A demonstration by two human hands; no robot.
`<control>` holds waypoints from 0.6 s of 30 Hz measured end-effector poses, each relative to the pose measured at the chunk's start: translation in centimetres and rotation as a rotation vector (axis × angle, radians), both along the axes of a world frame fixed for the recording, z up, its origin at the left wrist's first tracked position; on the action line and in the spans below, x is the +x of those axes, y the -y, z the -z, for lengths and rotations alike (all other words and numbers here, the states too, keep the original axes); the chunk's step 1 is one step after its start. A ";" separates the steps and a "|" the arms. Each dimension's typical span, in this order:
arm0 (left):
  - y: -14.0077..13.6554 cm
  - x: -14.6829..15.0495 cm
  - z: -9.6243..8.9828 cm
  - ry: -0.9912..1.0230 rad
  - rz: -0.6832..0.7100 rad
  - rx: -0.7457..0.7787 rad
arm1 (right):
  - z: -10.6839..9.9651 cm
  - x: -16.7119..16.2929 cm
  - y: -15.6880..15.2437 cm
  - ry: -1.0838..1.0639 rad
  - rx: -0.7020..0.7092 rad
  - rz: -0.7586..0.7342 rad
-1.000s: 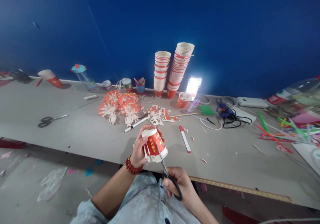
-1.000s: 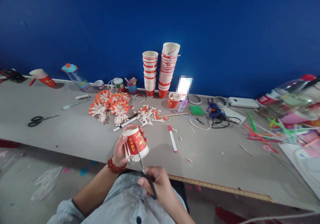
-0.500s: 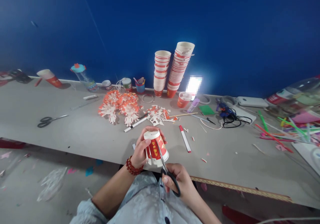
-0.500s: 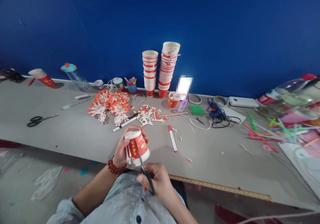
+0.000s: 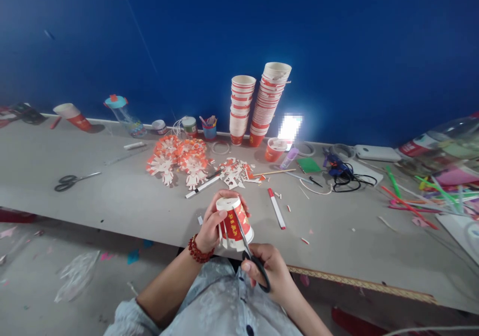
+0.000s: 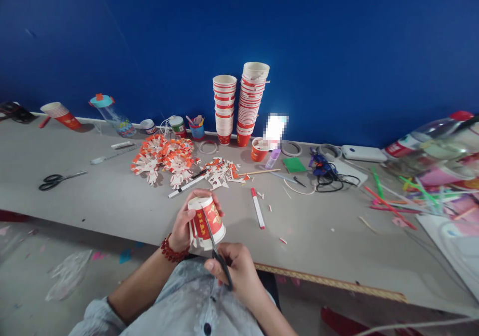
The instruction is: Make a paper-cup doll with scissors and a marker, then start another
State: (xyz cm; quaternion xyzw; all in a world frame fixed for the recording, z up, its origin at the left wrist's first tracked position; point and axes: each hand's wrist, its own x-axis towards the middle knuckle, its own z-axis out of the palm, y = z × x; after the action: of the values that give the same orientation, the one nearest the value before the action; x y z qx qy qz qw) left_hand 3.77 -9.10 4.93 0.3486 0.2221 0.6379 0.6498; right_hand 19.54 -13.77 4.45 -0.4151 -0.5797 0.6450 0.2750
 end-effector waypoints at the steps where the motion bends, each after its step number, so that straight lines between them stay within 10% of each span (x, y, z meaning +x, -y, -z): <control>1: 0.0 0.0 0.0 0.002 0.000 0.002 | 0.0 0.0 0.0 0.008 0.006 0.003; 12: 0.1 0.1 0.1 -0.052 -0.040 0.006 | 0.8 0.1 0.1 0.154 0.156 0.109; 18: -0.4 -0.5 -0.5 -0.006 -0.104 -0.060 | 0.4 1.0 0.7 0.072 0.070 -0.091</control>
State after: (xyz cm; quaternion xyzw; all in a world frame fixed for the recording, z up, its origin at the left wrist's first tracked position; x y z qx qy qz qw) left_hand 3.31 -8.71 5.39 0.3189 0.2610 0.6629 0.6251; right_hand 20.58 -14.42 4.07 -0.4013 -0.6299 0.6207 0.2387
